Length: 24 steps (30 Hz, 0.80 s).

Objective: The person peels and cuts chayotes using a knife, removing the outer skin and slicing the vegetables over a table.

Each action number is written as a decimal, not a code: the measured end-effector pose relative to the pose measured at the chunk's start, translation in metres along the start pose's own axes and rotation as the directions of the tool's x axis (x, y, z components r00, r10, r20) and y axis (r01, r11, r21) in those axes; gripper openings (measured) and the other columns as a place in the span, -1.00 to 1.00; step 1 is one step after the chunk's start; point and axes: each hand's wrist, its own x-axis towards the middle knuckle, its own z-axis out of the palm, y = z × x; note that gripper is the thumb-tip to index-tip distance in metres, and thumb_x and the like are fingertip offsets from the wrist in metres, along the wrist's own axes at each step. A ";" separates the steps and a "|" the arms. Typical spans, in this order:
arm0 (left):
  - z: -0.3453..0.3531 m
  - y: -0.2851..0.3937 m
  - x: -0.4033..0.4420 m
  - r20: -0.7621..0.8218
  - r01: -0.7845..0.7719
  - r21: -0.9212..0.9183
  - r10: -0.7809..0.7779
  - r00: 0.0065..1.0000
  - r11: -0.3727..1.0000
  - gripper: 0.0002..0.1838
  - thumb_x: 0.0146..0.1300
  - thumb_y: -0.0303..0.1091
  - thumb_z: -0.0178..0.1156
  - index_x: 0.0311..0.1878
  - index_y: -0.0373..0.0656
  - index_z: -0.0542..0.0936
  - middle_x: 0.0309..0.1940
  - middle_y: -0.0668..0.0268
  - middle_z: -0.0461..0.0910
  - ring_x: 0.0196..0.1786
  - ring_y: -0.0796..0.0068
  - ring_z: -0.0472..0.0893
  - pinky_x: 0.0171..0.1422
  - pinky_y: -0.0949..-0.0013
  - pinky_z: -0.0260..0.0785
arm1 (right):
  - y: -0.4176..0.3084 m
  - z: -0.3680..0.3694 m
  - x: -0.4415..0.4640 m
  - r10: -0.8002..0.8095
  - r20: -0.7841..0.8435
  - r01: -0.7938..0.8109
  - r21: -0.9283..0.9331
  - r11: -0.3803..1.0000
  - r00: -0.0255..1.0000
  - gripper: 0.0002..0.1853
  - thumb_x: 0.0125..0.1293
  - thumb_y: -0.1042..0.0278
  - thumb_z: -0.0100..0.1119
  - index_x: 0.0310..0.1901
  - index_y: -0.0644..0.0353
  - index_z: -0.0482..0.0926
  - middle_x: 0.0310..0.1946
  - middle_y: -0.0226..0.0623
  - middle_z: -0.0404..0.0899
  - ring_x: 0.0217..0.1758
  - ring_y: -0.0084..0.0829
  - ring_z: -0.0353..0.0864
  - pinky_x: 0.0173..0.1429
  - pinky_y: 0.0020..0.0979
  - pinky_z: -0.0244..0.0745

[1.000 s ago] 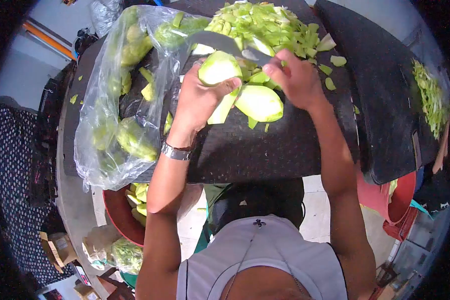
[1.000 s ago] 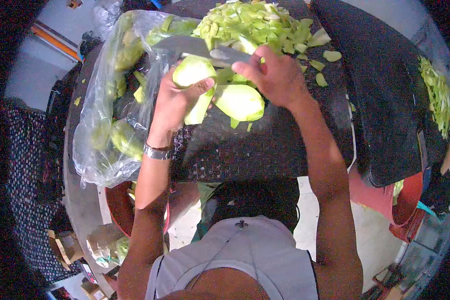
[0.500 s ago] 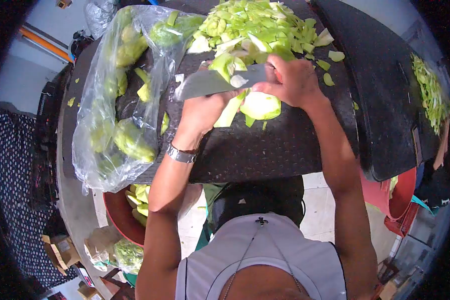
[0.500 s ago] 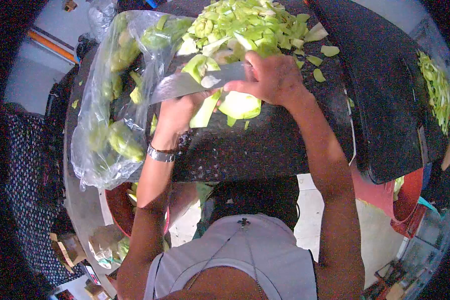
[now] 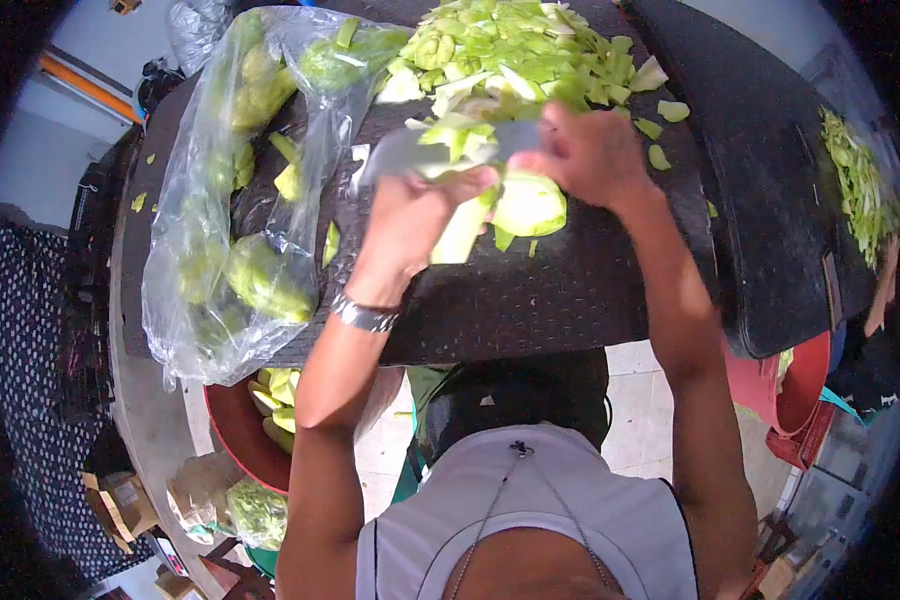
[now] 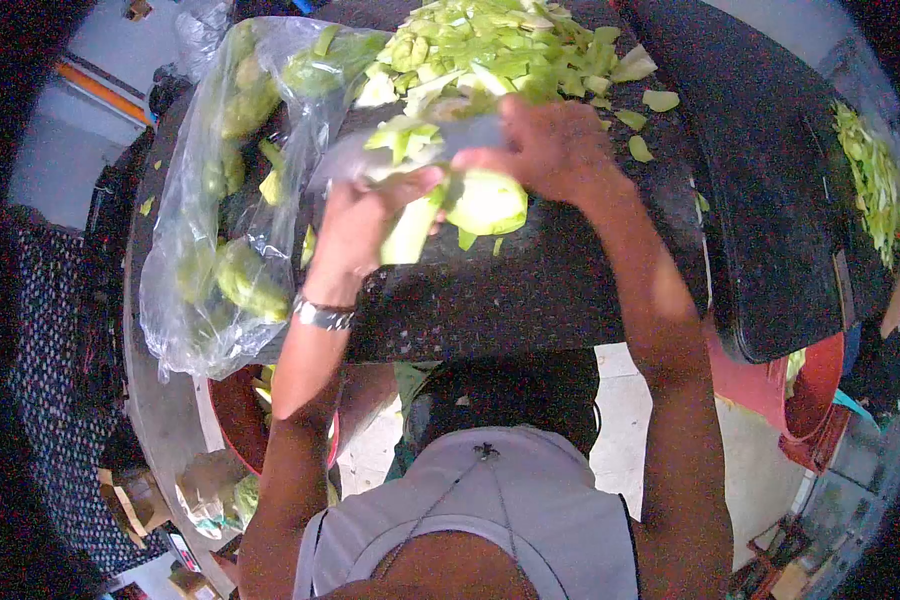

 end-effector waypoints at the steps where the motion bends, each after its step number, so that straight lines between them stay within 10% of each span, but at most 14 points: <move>1: -0.005 0.004 -0.008 0.072 -0.154 -0.144 0.165 0.984 0.978 -0.68 0.29 -0.45 0.42 0.09 -0.26 0.63 -0.28 0.27 0.71 -0.46 0.49 0.67 -0.43 0.40 0.54 | 0.018 -0.006 0.001 0.080 -0.030 -0.082 -0.057 0.995 0.996 -0.26 0.18 -0.56 0.26 -0.34 0.17 0.57 -0.58 -0.22 0.62 -0.46 -0.08 0.69 -0.27 -0.08 0.56; 9: -0.045 0.000 0.005 0.041 0.007 -0.323 0.007 0.999 0.946 -0.66 0.51 -0.26 0.21 0.12 -0.38 0.58 -0.20 0.14 0.71 -0.30 0.28 0.74 -0.20 0.21 0.68 | 0.027 0.002 0.004 0.442 0.078 -0.447 0.052 0.893 0.893 -0.09 0.22 -0.69 0.08 -0.10 0.25 0.66 -0.28 0.06 0.72 -0.15 0.08 0.75 0.02 0.00 0.59; 14: -0.036 0.015 0.012 0.172 0.162 -0.654 -0.063 0.983 0.739 -0.59 0.54 -0.21 0.13 0.16 -0.44 0.51 -0.09 0.03 0.71 -0.10 0.14 0.75 0.05 0.07 0.67 | 0.017 0.003 0.000 0.398 0.107 -0.409 0.351 0.842 0.911 -0.27 0.29 -0.48 0.24 -0.07 0.20 0.62 -0.41 -0.13 0.64 -0.28 -0.18 0.67 -0.13 -0.17 0.52; 19: -0.027 0.004 0.023 0.181 -0.028 -0.291 0.084 0.980 0.956 -0.62 0.46 -0.30 0.23 0.18 -0.37 0.51 -0.15 0.10 0.69 -0.26 0.25 0.75 -0.26 0.22 0.68 | -0.028 -0.025 -0.010 0.203 0.122 -0.205 0.005 0.979 0.971 -0.26 0.26 -0.50 0.25 -0.05 0.19 0.58 -0.39 -0.08 0.68 -0.25 -0.05 0.73 -0.07 -0.11 0.58; 24: -0.018 0.008 0.019 0.097 -0.015 -0.252 0.041 0.994 0.968 -0.62 0.51 -0.18 0.18 0.15 -0.31 0.58 -0.17 0.21 0.72 -0.30 0.40 0.72 -0.28 0.37 0.60 | 0.019 -0.023 -0.008 0.479 0.063 -0.472 -0.096 0.876 0.876 -0.17 0.26 -0.58 0.16 -0.08 0.25 0.60 -0.33 -0.04 0.72 -0.21 0.05 0.73 -0.01 -0.04 0.58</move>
